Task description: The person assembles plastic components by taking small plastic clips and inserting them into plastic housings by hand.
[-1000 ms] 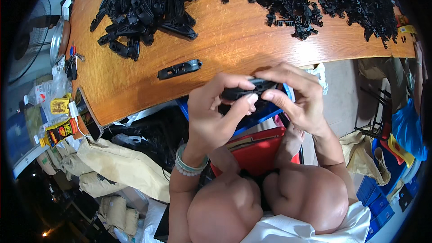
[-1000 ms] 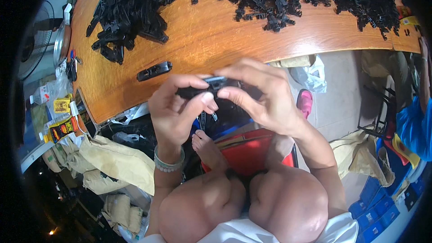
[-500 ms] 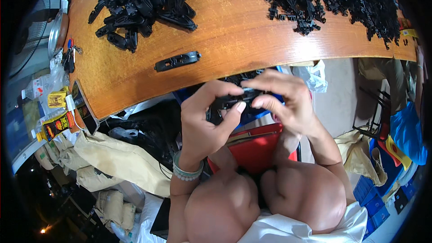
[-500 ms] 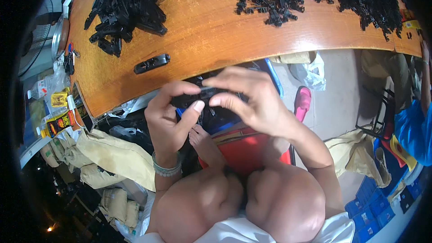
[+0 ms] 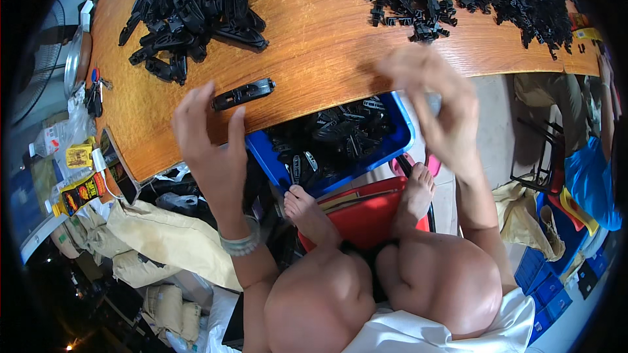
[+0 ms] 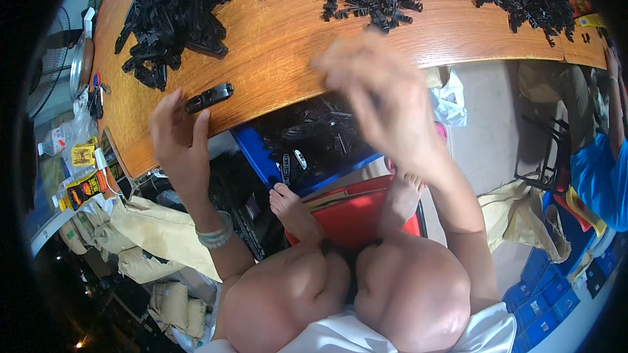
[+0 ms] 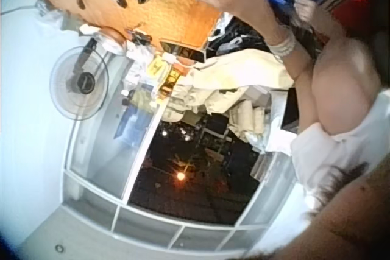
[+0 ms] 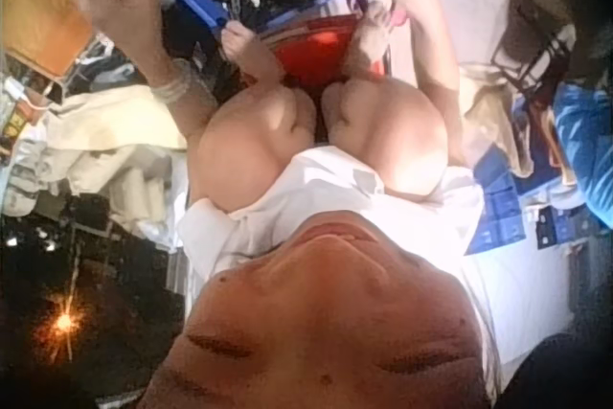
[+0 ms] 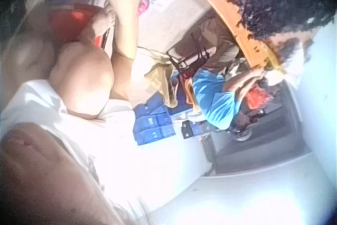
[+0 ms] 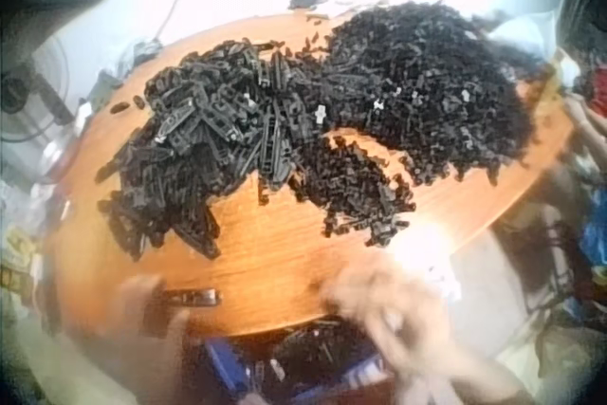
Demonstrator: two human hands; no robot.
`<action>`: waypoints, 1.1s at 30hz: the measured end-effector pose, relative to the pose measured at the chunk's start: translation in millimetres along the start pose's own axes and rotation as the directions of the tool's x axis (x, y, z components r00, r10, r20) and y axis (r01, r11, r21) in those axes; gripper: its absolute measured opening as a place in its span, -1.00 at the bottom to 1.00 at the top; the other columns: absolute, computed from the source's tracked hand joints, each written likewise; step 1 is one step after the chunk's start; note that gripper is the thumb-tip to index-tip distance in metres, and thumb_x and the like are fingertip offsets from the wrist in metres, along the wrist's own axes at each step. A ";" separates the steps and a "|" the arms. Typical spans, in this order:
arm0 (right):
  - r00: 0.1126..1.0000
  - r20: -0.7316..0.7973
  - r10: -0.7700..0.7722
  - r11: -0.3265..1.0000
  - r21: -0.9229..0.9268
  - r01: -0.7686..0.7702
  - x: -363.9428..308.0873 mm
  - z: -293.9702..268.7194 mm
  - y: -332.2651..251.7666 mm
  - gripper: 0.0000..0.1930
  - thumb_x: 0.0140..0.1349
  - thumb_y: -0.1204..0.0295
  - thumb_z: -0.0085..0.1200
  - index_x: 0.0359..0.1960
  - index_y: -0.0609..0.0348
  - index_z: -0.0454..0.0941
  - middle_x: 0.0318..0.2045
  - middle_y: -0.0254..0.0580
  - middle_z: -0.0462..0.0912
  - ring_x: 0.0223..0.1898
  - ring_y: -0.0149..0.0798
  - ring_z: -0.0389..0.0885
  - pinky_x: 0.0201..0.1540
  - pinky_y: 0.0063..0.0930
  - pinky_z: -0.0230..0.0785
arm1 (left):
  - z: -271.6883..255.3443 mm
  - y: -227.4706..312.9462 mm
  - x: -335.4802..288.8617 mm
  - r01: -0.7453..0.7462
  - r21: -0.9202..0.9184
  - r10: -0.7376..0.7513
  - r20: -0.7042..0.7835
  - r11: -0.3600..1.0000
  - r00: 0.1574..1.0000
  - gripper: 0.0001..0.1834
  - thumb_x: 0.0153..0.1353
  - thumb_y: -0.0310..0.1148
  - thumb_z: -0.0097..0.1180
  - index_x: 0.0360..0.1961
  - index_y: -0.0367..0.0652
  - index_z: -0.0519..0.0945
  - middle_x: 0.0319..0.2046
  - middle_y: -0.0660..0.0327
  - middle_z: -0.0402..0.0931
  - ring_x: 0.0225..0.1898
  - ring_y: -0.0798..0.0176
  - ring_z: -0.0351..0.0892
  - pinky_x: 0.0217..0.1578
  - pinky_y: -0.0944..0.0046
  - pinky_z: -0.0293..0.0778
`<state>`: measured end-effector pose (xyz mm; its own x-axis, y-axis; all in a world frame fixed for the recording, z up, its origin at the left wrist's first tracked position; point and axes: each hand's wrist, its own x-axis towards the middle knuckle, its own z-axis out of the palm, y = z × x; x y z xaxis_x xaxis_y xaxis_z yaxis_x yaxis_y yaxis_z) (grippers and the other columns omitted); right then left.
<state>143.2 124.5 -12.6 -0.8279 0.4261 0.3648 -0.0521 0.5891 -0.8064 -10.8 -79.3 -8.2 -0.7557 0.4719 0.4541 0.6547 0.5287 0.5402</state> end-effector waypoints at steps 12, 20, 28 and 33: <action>0.929 -0.097 -0.356 0.774 -0.588 0.235 25.3 10.9 38.9 -0.77 -0.18 0.62 0.18 -0.40 0.14 0.54 -0.33 -0.32 0.52 -0.30 -0.20 0.41 -0.27 -0.38 0.22 | 26.5 29.8 0.4 0.351 -0.525 -0.189 0.338 0.775 0.922 -0.73 0.01 -0.60 0.22 -0.21 -0.28 0.55 -0.37 0.25 0.52 -0.42 0.51 0.49 -0.45 0.56 0.37; 0.948 -0.167 -0.272 0.958 0.043 0.282 17.3 12.7 -1.8 -0.78 -0.17 0.69 0.21 -0.39 0.30 0.60 -0.43 -0.13 0.54 -0.44 -0.20 0.50 -0.43 -0.43 0.32 | 31.3 46.6 -2.3 0.563 -0.702 -0.115 0.577 0.437 0.809 -0.72 0.02 -0.68 0.13 -0.17 -0.41 0.49 -0.44 0.08 0.57 -0.50 0.33 0.58 -0.47 0.42 0.52; 0.936 -0.007 -0.351 0.936 -0.032 0.351 13.3 8.8 -6.7 -0.74 -0.19 0.69 0.20 -0.36 0.30 0.60 -0.43 -0.16 0.54 -0.42 -0.20 0.49 -0.39 -0.43 0.34 | 27.0 56.4 -1.3 0.627 -0.702 -0.105 0.634 0.338 0.766 -0.74 0.05 -0.68 0.09 -0.18 -0.45 0.48 -0.41 -0.01 0.57 -0.41 0.17 0.65 -0.36 0.34 0.61; 0.996 0.024 -0.089 0.988 0.126 0.085 6.6 16.1 -9.4 -0.74 -0.04 0.57 0.23 -0.25 0.35 0.60 -0.40 -0.14 0.58 -0.35 -0.17 0.56 -0.32 -0.47 0.40 | 27.7 50.2 -7.2 0.186 -0.660 0.106 0.376 0.728 0.920 -0.79 0.04 -0.67 0.13 -0.25 -0.37 0.51 -0.42 0.14 0.58 -0.38 0.40 0.60 -0.33 0.48 0.51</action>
<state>129.3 110.7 -10.1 -0.8333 0.3553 0.4235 -0.1922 0.5321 -0.8246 27.9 -36.6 -4.0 -0.6209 0.7557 0.2084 0.3264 0.0075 0.9452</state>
